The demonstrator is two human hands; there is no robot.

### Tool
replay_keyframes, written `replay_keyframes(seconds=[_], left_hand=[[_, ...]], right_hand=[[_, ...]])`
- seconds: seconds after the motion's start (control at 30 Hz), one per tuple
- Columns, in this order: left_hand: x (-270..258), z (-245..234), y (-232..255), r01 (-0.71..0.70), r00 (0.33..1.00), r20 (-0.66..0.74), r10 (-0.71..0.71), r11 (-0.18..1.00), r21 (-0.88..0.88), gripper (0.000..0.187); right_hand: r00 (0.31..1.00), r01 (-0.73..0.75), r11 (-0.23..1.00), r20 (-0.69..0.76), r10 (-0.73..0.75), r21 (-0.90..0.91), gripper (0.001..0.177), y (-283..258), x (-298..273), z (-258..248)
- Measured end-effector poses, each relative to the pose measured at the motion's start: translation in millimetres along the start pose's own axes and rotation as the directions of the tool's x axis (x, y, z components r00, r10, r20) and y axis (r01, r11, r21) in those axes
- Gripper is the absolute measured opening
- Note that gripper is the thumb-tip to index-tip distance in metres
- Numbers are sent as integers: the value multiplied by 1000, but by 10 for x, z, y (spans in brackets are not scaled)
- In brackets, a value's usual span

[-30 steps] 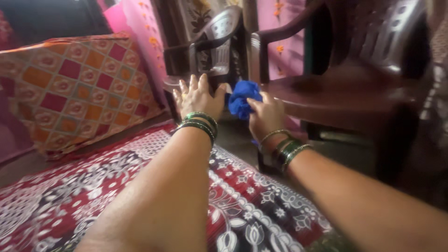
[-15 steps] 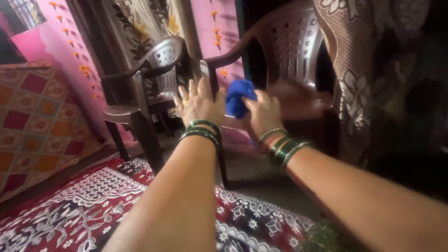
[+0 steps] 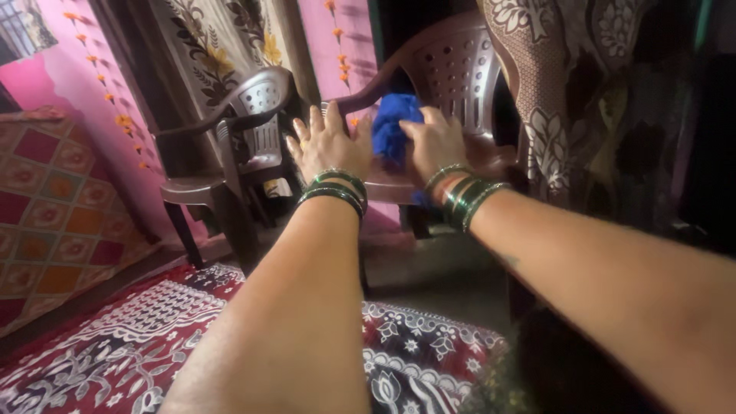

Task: The person wipes the surface of a patterned tablecloth with a blue cloth. They also wipe the armrest of a nearby plastic chair. The person is barefoot during the task.

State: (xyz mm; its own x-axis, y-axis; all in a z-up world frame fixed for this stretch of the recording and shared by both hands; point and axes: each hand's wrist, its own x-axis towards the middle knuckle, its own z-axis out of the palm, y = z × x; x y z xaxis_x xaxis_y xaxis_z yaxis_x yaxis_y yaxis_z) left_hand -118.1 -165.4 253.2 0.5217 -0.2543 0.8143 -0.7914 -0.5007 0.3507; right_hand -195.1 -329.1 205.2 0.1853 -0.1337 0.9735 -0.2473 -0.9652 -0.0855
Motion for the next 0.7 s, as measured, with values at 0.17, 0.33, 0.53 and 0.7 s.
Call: replay_keyframes(seconds=[0.17,0.33,0.53,0.7], left_hand=[[90,-150,-117,39,999,-5,-39,999,29,74],[186,-70,-127,56,998,17,-58,994,91,74],[254,281,-150,20,1000,9,-21,994,107,73],[434,410,-226,19,1000,3,-19,995,100,71]], right_hand=[[998,1,1000,59,-2,21,35,-99,18,-16],[998,49,998,23,-50,36,39,-136,-49,5],[999,49,995,-1,-49,86,37,137,-131,204],[993,110,991,27,-112,74,42,316,-92,311]])
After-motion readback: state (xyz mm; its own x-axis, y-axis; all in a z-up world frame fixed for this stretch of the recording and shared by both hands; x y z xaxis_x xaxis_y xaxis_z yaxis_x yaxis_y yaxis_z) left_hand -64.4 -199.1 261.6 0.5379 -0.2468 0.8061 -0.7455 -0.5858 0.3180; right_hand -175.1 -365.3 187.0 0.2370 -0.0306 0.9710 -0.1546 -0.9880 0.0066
